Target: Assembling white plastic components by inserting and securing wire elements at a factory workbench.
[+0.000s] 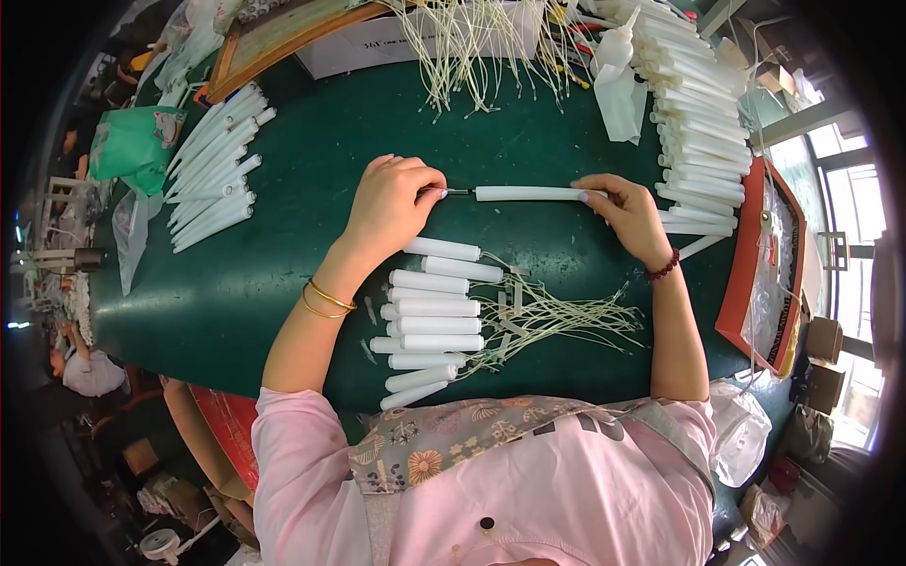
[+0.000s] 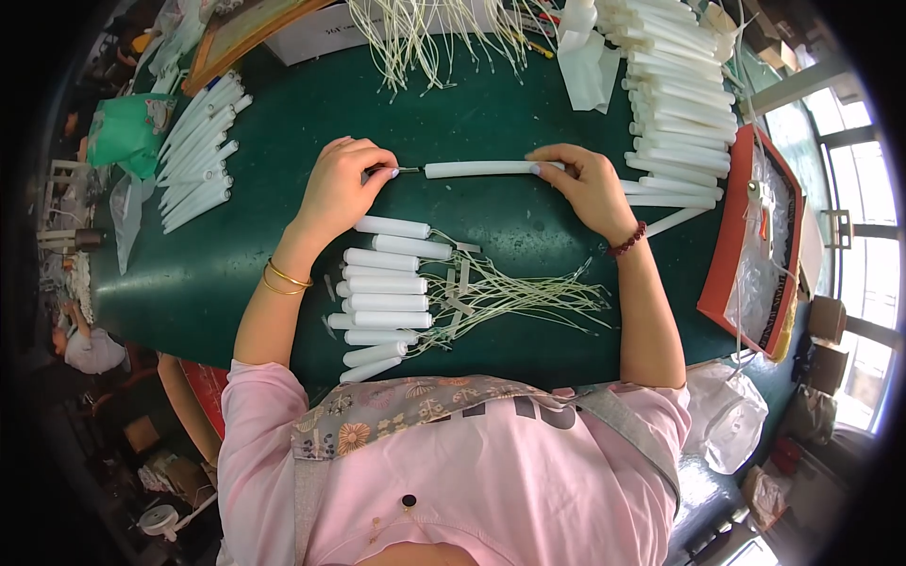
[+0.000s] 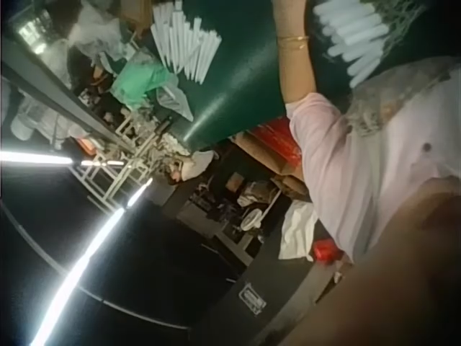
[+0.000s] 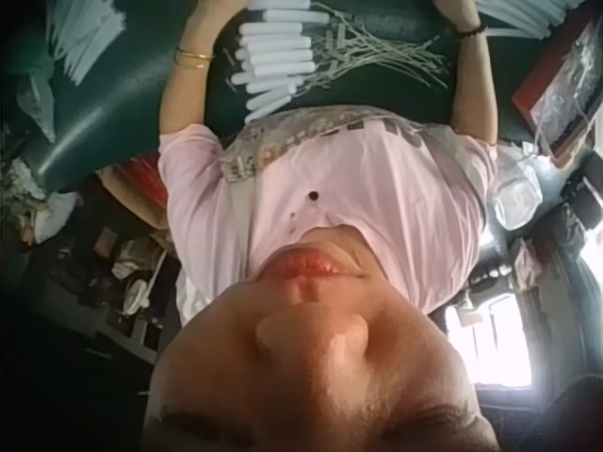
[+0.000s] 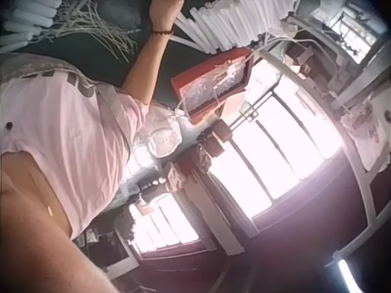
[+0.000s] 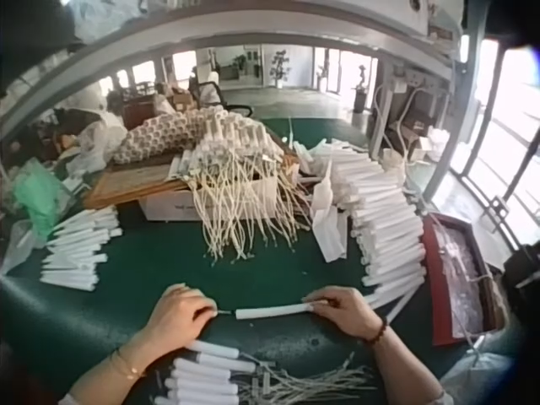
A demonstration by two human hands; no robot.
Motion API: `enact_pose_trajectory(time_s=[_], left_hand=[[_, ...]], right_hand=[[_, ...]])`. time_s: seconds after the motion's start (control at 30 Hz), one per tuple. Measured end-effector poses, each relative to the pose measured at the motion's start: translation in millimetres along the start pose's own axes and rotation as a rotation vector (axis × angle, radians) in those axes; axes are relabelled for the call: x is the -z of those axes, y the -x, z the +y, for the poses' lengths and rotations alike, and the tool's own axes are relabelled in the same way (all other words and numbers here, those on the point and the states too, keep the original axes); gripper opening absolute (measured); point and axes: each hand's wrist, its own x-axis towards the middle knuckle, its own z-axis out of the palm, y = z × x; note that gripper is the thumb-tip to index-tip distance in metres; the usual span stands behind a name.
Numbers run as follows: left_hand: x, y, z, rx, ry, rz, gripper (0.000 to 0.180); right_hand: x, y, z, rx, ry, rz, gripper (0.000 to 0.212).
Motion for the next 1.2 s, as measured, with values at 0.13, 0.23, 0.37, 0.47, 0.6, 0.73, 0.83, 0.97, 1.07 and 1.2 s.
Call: enact_pose_trajectory(time_s=[0.13, 0.23, 0.37, 0.47, 0.6, 0.73, 0.83, 0.97, 1.07, 1.2], left_hand=[[-3.4, 0.7, 3.1, -0.057, 0.003, 0.017, 0.008], [-3.6, -1.7, -0.8, -0.029, 0.049, 0.015, 0.005], [-0.9, -0.3, 2.0, 0.081, 0.161, -0.046, 0.005], [-4.6, 4.6, 7.7, 0.003, 0.117, -0.063, 0.009], [20.8, 1.2, 8.2, -0.036, 0.063, -0.093, 0.039], [63.1, 10.7, -6.3, 0.335, -0.100, -0.339, 0.053], [58.4, 3.0, -31.5, 0.364, -0.043, -0.376, 0.038], [37.4, -31.4, -51.5, 0.131, -0.130, 0.007, 0.022], [34.1, -48.5, -63.2, 0.091, -0.227, 0.007, 0.027], [37.8, -24.5, -26.2, -0.083, -0.205, 0.017, 0.033]], right_hand=[[-1.2, -2.7, 7.7, 0.129, 0.009, -0.018, 0.020], [3.9, 0.5, 0.7, 0.081, -0.039, -0.049, 0.019], [1.7, -1.4, -4.3, -0.027, -0.124, -0.060, 0.018], [-9.6, 2.9, -5.5, 0.143, 0.061, -0.034, 0.019], [-18.2, 8.7, -19.4, 0.549, 0.507, 0.130, 0.022], [-26.2, -5.4, -28.6, 0.474, 0.579, 0.131, 0.019], [-28.2, -36.6, -31.9, 0.533, 0.639, 0.077, 0.015], [-17.9, -93.6, -23.4, 0.606, 0.770, 0.247, 0.013], [-18.4, -112.4, -21.1, 0.607, 0.752, 0.289, 0.013], [-30.4, -54.4, -56.7, 0.585, 0.631, 0.201, 0.017]])
